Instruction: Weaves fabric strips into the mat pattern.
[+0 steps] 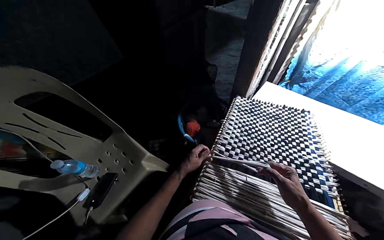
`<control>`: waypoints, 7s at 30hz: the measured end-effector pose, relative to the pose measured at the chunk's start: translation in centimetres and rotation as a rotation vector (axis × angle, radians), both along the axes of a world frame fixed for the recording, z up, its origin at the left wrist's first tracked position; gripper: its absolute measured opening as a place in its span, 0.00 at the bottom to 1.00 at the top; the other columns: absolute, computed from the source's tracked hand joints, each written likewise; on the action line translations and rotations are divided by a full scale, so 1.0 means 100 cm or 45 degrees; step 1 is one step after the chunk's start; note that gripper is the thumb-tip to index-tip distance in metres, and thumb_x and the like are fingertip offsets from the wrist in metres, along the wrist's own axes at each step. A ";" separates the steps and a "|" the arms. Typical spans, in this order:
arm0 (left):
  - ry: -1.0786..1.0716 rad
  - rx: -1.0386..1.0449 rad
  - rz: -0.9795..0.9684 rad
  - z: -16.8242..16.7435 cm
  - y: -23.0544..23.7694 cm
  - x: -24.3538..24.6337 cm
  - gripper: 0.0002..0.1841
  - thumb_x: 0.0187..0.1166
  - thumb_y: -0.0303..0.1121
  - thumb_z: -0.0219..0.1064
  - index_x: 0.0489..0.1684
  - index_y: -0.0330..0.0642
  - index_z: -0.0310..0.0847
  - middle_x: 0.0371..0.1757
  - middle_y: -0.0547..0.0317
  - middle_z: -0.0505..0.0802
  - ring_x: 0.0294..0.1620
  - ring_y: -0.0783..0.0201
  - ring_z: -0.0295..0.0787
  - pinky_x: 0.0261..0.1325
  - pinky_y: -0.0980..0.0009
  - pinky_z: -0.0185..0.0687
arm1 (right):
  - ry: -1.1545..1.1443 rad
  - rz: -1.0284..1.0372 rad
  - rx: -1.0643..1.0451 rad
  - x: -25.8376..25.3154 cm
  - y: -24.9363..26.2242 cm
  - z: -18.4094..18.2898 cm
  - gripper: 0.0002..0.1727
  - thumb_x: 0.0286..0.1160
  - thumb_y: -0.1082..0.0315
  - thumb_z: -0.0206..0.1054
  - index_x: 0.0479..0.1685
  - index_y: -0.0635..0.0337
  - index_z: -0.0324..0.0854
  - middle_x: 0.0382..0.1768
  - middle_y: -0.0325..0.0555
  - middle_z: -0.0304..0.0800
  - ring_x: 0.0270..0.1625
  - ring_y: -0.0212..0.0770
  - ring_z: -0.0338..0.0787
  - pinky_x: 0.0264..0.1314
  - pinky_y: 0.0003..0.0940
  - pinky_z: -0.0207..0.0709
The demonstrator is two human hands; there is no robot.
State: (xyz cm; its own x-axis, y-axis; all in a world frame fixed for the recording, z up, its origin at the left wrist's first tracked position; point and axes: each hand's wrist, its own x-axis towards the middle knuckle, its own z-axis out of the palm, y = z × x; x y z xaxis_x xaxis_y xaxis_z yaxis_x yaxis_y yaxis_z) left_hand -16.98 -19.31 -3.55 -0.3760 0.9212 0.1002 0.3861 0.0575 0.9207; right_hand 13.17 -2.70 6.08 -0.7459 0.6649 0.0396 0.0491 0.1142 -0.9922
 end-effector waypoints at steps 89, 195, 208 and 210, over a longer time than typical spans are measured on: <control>0.519 -0.359 -0.218 0.085 0.001 -0.019 0.15 0.81 0.38 0.69 0.47 0.31 0.91 0.43 0.40 0.95 0.43 0.54 0.91 0.54 0.48 0.83 | -0.146 -0.845 -0.657 0.241 0.093 -0.040 0.07 0.72 0.79 0.71 0.44 0.67 0.80 0.38 0.49 0.94 0.41 0.42 0.95 0.50 0.39 0.90; 0.909 -0.487 -0.095 0.100 -0.039 0.085 0.15 0.89 0.35 0.57 0.65 0.38 0.82 0.28 0.44 0.91 0.30 0.42 0.92 0.37 0.47 0.87 | -0.141 0.527 0.816 -0.111 -0.034 -0.063 0.15 0.78 0.56 0.68 0.42 0.58 0.95 0.73 0.51 0.86 0.70 0.53 0.84 0.72 0.55 0.73; 0.574 -0.500 -0.245 0.071 -0.020 -0.020 0.16 0.86 0.46 0.64 0.50 0.46 0.94 0.44 0.52 0.97 0.51 0.53 0.93 0.62 0.42 0.81 | -0.330 0.596 1.090 -0.113 -0.040 -0.067 0.19 0.88 0.59 0.55 0.66 0.46 0.89 0.75 0.45 0.82 0.75 0.53 0.79 0.71 0.58 0.70; 0.460 -0.618 -0.195 0.059 -0.019 -0.027 0.17 0.86 0.48 0.65 0.49 0.45 0.93 0.45 0.52 0.96 0.53 0.53 0.91 0.65 0.42 0.78 | -0.356 0.600 1.106 -0.113 -0.041 -0.068 0.19 0.88 0.57 0.55 0.67 0.45 0.89 0.76 0.46 0.81 0.75 0.53 0.79 0.71 0.57 0.69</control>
State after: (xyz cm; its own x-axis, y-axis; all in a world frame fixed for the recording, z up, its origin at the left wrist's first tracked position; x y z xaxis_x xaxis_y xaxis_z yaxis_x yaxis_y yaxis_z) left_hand -19.69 -21.21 2.31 -0.2566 0.9344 -0.2470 0.7050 0.3558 0.6135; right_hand 1.84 -6.81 -0.68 -0.9802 0.1265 0.1521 0.0300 0.8552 -0.5175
